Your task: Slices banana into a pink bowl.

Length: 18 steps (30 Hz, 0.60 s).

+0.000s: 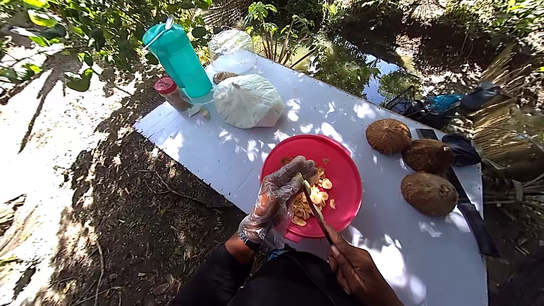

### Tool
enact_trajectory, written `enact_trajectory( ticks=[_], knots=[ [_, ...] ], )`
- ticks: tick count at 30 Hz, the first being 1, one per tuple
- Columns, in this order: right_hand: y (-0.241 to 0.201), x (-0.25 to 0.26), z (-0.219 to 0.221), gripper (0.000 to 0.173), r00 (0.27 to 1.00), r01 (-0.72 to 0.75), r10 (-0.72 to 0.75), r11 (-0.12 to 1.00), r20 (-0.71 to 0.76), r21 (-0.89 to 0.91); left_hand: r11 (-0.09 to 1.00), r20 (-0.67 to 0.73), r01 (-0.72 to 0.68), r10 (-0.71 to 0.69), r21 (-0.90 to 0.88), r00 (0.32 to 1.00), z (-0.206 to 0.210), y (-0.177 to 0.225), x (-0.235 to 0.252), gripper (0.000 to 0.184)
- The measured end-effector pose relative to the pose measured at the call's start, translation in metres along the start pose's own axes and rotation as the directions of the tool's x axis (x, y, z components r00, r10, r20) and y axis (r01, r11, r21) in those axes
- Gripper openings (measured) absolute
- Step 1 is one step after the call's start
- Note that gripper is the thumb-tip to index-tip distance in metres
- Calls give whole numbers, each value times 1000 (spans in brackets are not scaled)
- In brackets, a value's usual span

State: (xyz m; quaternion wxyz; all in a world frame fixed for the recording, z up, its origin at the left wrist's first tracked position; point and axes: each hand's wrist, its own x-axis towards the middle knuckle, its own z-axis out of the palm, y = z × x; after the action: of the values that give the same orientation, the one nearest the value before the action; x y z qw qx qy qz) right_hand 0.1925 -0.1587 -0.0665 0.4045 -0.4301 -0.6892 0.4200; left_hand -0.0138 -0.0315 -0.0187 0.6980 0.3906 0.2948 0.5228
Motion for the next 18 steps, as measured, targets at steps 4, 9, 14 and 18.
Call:
enact_trajectory(
  ticks=[4,9,14,18],
  knots=[
    [0,1,1,45,1000,-22,22,999,-2,-24,1000,30,-5,5,2,1000,-3,-8,1,45],
    [9,2,2,46,995,41,-66,955,-76,-295,995,-30,31,-29,92,999,-5,-13,3,46],
    [7,9,-1,48,989,38,-88,926,-115,-377,996,-147,85,-90,-34,985,2,-13,5,41],
    [0,25,-4,52,995,-62,48,985,-91,-160,986,-226,97,-126,-135,966,-4,-18,10,33]
  ],
)
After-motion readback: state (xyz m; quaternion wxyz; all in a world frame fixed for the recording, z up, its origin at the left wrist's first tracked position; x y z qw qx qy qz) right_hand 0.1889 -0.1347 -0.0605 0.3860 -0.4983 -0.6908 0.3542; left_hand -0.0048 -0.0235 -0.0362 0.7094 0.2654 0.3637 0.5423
